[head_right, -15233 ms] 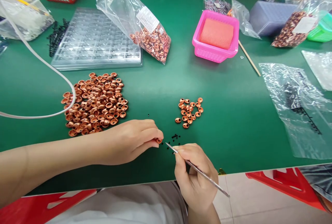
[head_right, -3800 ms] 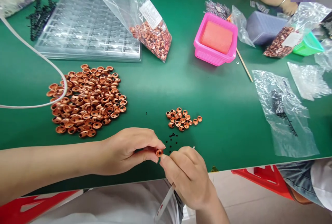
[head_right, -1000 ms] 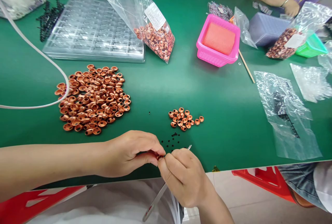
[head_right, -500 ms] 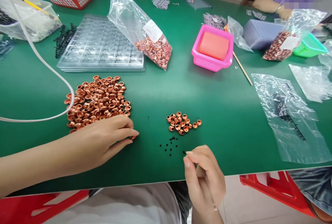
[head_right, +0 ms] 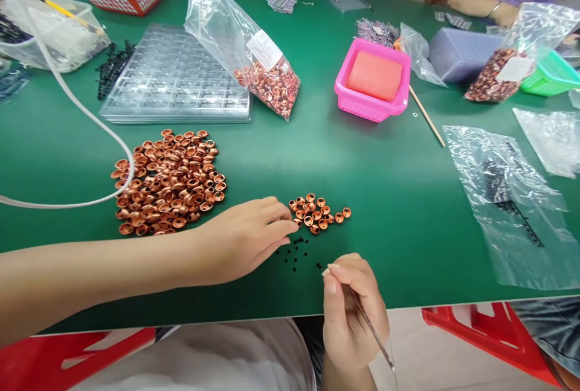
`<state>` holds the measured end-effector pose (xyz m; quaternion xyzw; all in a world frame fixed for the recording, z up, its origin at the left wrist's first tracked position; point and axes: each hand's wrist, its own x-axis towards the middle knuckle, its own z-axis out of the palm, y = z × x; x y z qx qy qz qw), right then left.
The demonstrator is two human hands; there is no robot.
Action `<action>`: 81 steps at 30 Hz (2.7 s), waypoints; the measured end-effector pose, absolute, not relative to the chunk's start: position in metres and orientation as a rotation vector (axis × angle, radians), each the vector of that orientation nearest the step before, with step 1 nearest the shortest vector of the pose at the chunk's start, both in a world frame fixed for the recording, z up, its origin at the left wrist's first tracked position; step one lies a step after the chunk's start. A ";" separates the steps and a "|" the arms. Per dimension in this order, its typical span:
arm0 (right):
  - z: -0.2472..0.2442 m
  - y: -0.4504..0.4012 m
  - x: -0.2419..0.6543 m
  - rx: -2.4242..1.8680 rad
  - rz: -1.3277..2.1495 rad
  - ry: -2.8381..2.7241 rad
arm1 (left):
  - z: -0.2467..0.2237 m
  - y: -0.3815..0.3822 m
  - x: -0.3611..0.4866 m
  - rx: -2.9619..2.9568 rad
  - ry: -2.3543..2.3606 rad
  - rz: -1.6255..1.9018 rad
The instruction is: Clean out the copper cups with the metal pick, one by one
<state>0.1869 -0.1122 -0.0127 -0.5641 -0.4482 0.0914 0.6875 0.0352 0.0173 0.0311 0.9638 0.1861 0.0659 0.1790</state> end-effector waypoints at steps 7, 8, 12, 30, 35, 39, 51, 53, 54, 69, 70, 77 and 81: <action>-0.010 -0.112 0.186 -1.235 0.263 -0.951 | 0.021 0.024 0.048 2.744 0.545 0.140; -0.011 -0.112 0.187 -1.232 0.280 -0.947 | 0.023 0.023 0.047 2.734 0.561 0.118; -0.012 -0.113 0.195 -1.177 0.395 -0.955 | 0.027 0.017 0.037 2.694 0.589 0.027; -0.007 -0.109 0.202 -1.181 0.486 -1.060 | 0.025 0.016 0.022 2.600 0.593 0.001; 0.000 -0.110 0.201 -1.278 0.481 -1.063 | 0.024 0.016 0.020 2.613 0.547 0.002; 0.000 -0.108 0.199 -1.422 0.535 -1.054 | 0.022 0.016 0.017 2.624 0.510 0.056; -0.005 -0.112 0.199 -1.537 0.484 -1.114 | 0.013 0.013 0.004 2.545 0.527 0.356; -0.006 -0.113 0.198 -1.556 0.464 -1.123 | 0.015 0.016 0.005 2.519 0.566 0.370; -0.006 -0.113 0.198 -1.573 0.452 -1.123 | 0.015 0.017 0.006 2.506 0.576 0.370; -0.005 -0.114 0.196 -1.626 0.408 -1.158 | 0.012 0.021 0.009 2.467 0.600 0.373; -0.005 -0.114 0.196 -1.630 0.404 -1.162 | 0.012 0.021 0.009 2.468 0.604 0.366; -0.006 -0.115 0.196 -1.664 0.402 -1.170 | 0.012 0.021 0.009 2.461 0.608 0.346; -0.006 -0.115 0.195 -1.663 0.392 -1.171 | 0.012 0.022 0.009 2.437 0.641 0.324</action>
